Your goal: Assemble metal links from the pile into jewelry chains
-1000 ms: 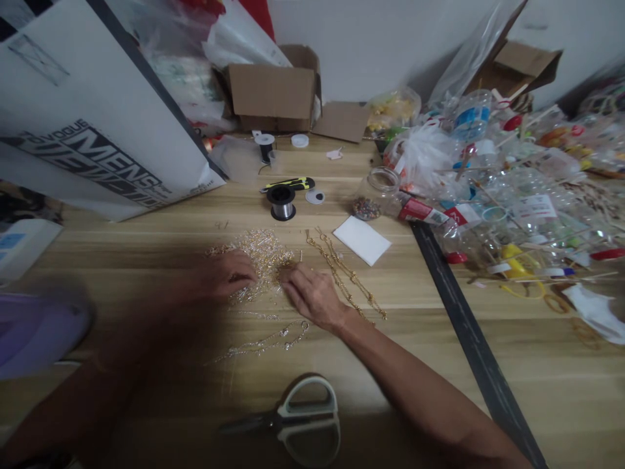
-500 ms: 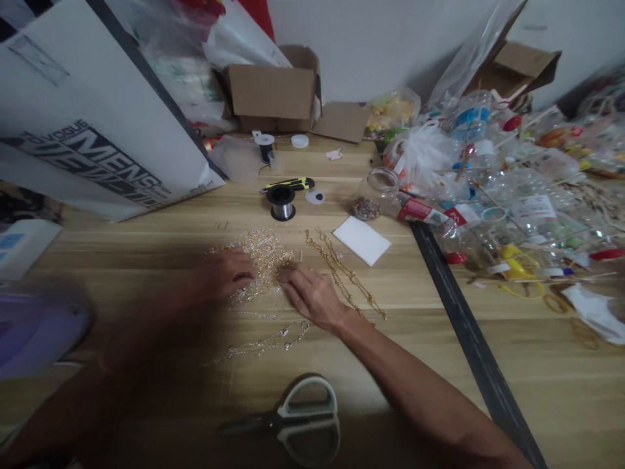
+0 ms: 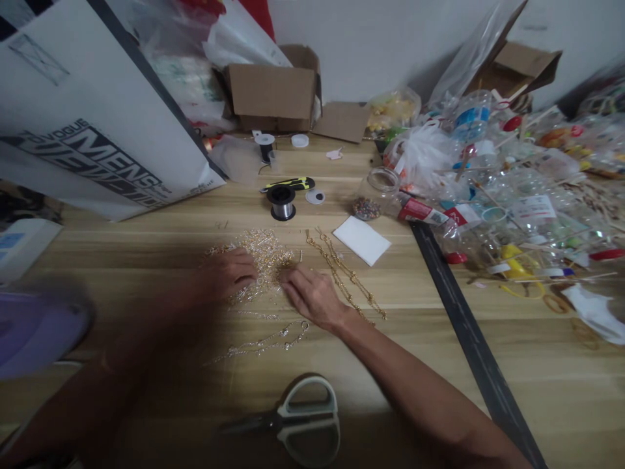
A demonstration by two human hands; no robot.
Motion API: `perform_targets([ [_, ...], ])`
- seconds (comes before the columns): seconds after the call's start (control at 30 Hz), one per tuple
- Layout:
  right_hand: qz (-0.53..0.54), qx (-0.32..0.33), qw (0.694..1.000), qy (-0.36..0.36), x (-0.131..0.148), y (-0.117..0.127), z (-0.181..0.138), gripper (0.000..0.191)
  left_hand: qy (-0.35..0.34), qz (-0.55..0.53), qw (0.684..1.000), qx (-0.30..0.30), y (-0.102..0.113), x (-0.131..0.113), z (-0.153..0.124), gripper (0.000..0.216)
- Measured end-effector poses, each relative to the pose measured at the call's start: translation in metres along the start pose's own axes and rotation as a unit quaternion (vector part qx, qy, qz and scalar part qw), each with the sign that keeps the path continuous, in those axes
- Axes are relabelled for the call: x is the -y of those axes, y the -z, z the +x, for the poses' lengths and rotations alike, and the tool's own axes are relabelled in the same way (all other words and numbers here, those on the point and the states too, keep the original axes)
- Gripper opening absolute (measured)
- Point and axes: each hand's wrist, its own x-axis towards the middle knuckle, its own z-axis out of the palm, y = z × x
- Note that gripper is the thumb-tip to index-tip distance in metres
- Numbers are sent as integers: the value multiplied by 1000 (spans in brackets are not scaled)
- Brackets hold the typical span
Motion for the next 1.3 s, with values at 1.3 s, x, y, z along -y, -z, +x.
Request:
perform_targets([
  [1.3, 0, 12, 1000, -9, 1, 0, 1, 11, 19, -22, 999, 24, 3, 5, -4, 20],
])
